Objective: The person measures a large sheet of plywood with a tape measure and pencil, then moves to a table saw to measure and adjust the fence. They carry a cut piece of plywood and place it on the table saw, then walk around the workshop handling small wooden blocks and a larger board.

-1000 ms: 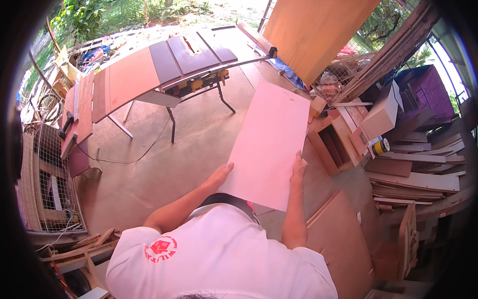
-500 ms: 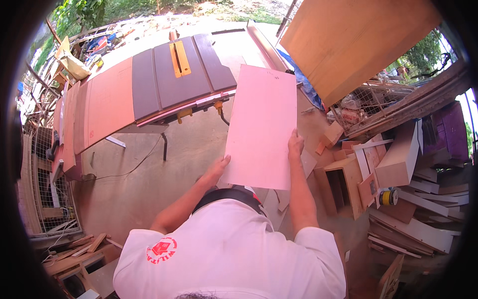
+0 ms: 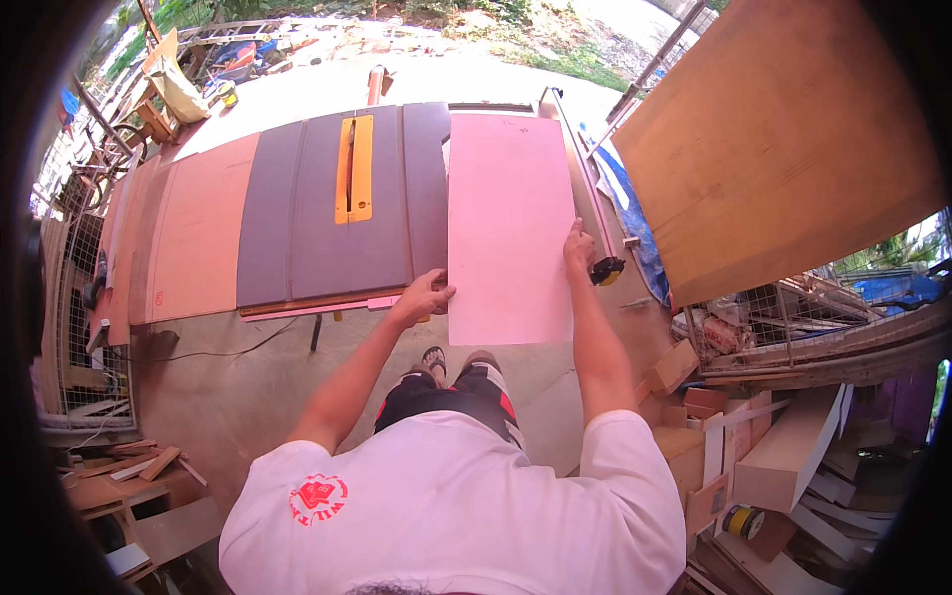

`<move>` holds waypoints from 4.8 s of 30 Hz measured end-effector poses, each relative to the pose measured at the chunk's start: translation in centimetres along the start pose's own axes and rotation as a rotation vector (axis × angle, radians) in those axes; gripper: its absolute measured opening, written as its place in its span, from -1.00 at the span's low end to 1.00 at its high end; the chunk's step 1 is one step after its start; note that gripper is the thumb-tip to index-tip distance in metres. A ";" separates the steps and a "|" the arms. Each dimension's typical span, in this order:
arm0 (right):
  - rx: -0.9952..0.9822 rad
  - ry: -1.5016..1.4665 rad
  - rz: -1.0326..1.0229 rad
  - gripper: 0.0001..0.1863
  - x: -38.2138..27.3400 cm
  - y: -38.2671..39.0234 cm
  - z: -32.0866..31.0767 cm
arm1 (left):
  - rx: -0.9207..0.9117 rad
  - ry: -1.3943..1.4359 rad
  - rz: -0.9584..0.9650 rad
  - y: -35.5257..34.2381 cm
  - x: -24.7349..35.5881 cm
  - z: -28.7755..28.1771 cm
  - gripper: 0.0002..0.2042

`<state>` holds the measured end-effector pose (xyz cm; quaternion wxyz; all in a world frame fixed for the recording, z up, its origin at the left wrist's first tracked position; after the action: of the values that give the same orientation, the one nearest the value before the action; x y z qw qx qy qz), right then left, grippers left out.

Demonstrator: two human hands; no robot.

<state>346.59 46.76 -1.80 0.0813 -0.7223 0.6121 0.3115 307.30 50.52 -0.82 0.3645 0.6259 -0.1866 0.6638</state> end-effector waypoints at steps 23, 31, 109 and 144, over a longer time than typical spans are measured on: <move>-0.223 0.052 -0.123 -0.22 -12.1 -14.0 9.8 | 0.356 -0.477 -0.042 -19.7 -2.9 -2.8 -0.67; -0.320 0.123 -0.186 -0.25 -13.2 -14.1 10.4 | 0.321 -0.607 -0.099 -20.0 -2.4 -2.5 -0.68; -1.216 0.519 -2.515 -0.56 25.7 142.8 21.3 | 2.670 2.258 -0.154 90.7 -42.3 27.2 -0.82; -2.839 0.196 -2.581 -0.61 107.7 248.6 -11.3 | 3.080 0.053 -0.187 230.3 -34.7 28.9 -0.64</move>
<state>124.24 -107.69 13.61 0.3620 0.2097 0.8781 -0.2320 160.43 -131.63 17.86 -0.5709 0.3810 0.7011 0.1933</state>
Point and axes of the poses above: each hand's wrist, its own y-axis away from the middle knuckle, its own z-axis out of the palm, x = y × z, the point moved 3 cm from there along -y, towards the middle knuckle, and after that the axes turned 11 degrees about z, right-handed, at the moved point
